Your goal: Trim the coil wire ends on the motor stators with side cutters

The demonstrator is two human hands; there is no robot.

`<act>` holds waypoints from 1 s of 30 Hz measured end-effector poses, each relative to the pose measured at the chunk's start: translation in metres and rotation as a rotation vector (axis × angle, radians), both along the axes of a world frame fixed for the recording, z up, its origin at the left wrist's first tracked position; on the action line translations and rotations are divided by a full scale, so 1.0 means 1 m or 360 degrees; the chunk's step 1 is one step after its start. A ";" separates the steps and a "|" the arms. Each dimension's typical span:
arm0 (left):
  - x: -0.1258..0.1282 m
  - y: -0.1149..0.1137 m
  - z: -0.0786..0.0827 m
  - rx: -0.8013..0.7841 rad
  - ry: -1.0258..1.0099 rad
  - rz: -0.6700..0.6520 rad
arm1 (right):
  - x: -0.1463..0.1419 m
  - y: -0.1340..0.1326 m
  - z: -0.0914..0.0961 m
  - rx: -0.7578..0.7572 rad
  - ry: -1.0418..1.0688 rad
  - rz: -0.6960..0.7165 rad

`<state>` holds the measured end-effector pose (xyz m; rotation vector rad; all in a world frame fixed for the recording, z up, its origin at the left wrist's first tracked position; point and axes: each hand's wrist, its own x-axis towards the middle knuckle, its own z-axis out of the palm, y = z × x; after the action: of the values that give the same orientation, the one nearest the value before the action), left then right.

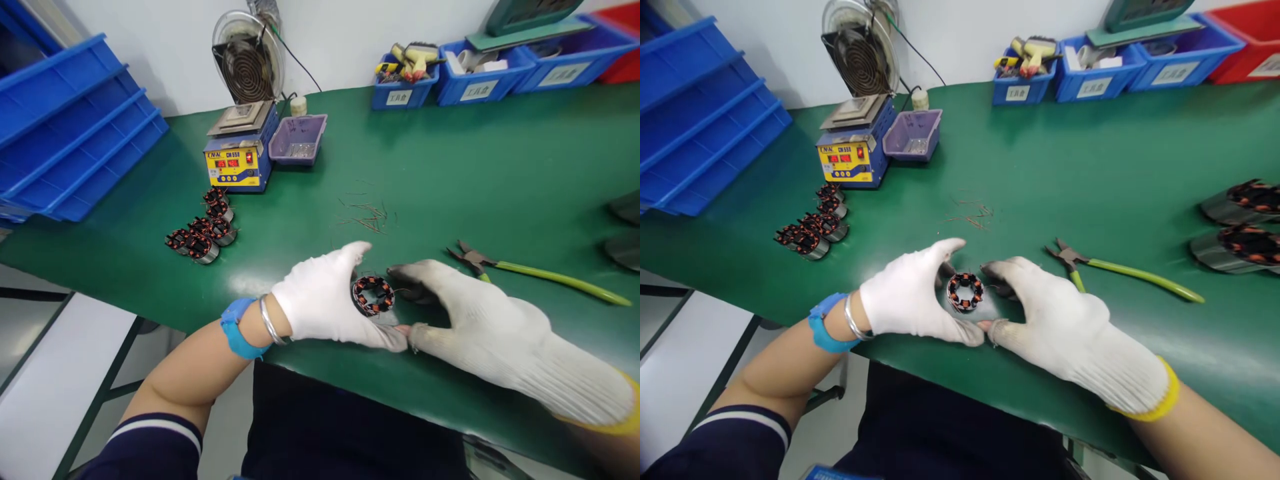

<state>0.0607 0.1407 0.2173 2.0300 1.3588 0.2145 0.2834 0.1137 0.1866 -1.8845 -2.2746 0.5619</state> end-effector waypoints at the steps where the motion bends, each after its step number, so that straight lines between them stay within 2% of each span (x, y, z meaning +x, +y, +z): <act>1: 0.003 0.000 -0.004 0.0013 0.0002 -0.0023 | 0.000 0.000 -0.004 -0.0044 0.0043 0.0021; 4: 0.010 0.000 -0.015 0.0098 0.0018 -0.0091 | 0.006 0.002 -0.012 -0.0117 0.0121 0.0052; 6: 0.012 0.001 -0.018 0.0139 0.0024 -0.0121 | 0.008 0.003 -0.010 -0.0148 0.0136 0.0069; 11: 0.010 0.004 -0.014 0.0222 0.0118 -0.0201 | 0.002 0.010 0.001 -0.0170 0.0185 0.0104; 15: 0.011 0.005 -0.015 0.0268 0.0124 -0.0191 | -0.001 0.008 0.000 -0.0185 0.0156 0.0041; 21: 0.012 0.007 -0.017 0.0313 0.0178 -0.0127 | -0.003 0.000 0.001 -0.0372 0.0266 0.0366; 23: 0.012 0.007 -0.016 0.0295 0.0191 -0.0123 | -0.002 0.003 0.004 -0.0416 0.0258 0.0244; 26: 0.013 0.007 -0.015 0.0285 0.0206 -0.0133 | -0.001 0.009 0.005 -0.0318 0.0221 -0.0131; 28: 0.013 0.006 -0.015 0.0301 0.0214 -0.0132 | -0.002 0.010 0.002 -0.0236 0.0282 -0.0166; 30: 0.013 0.006 -0.014 0.0321 0.0215 -0.0136 | -0.004 0.010 -0.002 -0.0186 0.0387 -0.0083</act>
<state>0.0740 0.1472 0.2028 2.3017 1.3749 0.1853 0.2790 0.1237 0.1842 -1.8058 -2.0742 0.8807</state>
